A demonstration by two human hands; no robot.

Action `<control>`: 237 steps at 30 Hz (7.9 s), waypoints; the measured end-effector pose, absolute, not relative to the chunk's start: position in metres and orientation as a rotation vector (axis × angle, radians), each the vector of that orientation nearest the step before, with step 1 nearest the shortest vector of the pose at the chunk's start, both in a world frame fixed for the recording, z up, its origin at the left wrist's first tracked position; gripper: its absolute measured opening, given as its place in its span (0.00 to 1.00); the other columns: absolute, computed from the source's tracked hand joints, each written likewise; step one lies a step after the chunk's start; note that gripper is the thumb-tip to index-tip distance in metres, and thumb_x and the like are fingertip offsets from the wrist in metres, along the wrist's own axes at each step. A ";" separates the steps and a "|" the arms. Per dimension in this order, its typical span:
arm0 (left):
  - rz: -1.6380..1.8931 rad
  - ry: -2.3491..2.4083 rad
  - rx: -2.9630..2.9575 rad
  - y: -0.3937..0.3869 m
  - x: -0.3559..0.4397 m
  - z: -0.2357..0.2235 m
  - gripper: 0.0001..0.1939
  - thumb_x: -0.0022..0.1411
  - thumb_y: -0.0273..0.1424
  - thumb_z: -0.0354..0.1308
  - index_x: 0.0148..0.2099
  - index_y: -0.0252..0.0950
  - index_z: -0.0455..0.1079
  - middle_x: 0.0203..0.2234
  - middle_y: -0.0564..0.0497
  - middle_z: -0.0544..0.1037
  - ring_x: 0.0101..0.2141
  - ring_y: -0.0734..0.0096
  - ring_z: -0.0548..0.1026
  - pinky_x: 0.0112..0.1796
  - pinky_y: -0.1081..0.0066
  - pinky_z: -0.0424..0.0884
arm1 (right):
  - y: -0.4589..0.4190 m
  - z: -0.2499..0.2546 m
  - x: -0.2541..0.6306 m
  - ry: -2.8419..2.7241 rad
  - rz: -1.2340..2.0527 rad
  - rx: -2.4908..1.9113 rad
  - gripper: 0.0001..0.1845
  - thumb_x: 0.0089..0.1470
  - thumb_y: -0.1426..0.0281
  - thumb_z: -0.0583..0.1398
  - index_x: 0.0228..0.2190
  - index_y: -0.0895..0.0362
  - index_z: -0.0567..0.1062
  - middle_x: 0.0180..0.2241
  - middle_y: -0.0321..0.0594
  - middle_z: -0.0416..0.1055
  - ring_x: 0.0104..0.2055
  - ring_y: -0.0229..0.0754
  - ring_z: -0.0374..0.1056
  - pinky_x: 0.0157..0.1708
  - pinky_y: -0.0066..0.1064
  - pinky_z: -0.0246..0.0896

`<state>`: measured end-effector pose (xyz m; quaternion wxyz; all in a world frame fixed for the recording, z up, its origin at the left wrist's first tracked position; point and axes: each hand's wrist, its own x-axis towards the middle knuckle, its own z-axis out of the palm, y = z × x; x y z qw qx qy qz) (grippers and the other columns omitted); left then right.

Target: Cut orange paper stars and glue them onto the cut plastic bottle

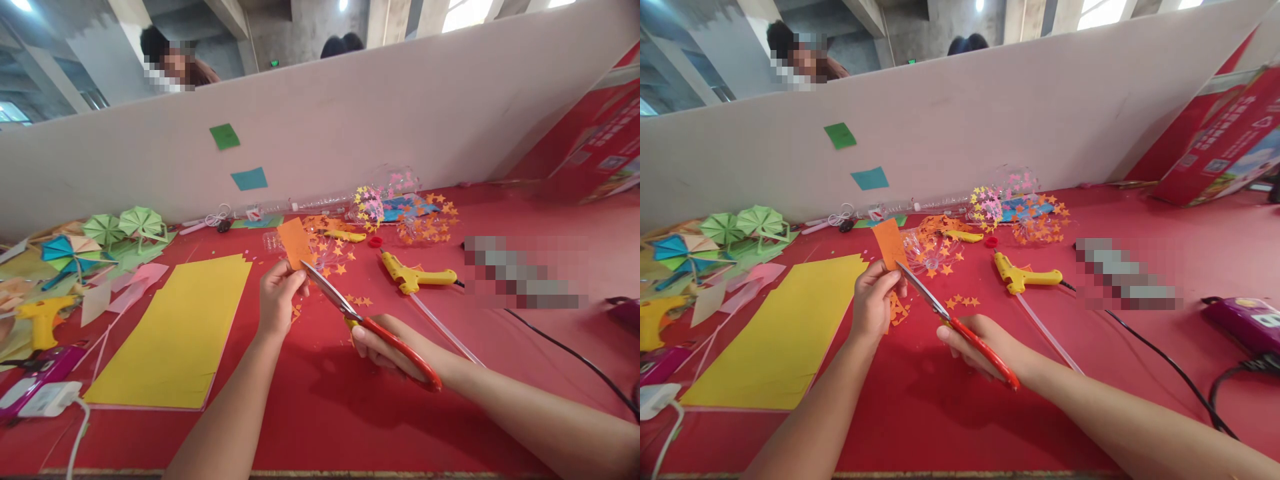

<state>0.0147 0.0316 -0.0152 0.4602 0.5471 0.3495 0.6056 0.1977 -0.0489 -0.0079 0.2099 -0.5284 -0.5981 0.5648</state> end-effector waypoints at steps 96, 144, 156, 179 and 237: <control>1.299 0.774 1.365 0.037 0.004 -0.004 0.08 0.49 0.28 0.52 0.21 0.35 0.69 0.16 0.52 0.73 0.22 0.71 0.71 0.26 0.72 0.65 | -0.041 -0.012 0.203 -1.697 1.578 -1.493 0.31 0.46 0.40 0.56 0.20 0.56 0.61 0.15 0.27 0.54 0.15 0.30 0.49 0.15 0.23 0.45; 1.399 0.804 1.389 0.036 0.006 -0.006 0.12 0.54 0.28 0.54 0.19 0.36 0.67 0.17 0.54 0.68 0.21 0.75 0.66 0.26 0.72 0.62 | -0.045 -0.010 0.202 -1.724 1.521 -1.537 0.29 0.49 0.42 0.56 0.20 0.56 0.62 0.16 0.30 0.56 0.16 0.31 0.52 0.15 0.23 0.47; 1.405 0.833 1.378 0.036 0.006 -0.005 0.12 0.52 0.28 0.54 0.18 0.36 0.67 0.17 0.54 0.67 0.21 0.76 0.65 0.25 0.73 0.62 | -0.045 -0.007 0.202 -1.759 1.476 -1.560 0.30 0.48 0.41 0.55 0.20 0.56 0.62 0.16 0.30 0.55 0.15 0.31 0.52 0.14 0.23 0.47; 1.528 0.863 1.404 0.039 0.001 -0.009 0.07 0.54 0.27 0.54 0.25 0.36 0.68 0.19 0.55 0.67 0.23 0.75 0.65 0.27 0.74 0.62 | -0.043 -0.010 0.203 -1.735 1.507 -1.513 0.29 0.48 0.43 0.58 0.19 0.55 0.59 0.16 0.28 0.52 0.16 0.30 0.48 0.14 0.23 0.43; 1.337 0.757 1.423 0.038 -0.006 0.000 0.09 0.46 0.27 0.57 0.16 0.37 0.66 0.16 0.53 0.68 0.21 0.74 0.64 0.27 0.71 0.62 | -0.041 -0.007 0.209 -1.767 1.647 -1.359 0.29 0.48 0.42 0.56 0.21 0.56 0.62 0.15 0.28 0.55 0.14 0.29 0.48 0.14 0.23 0.43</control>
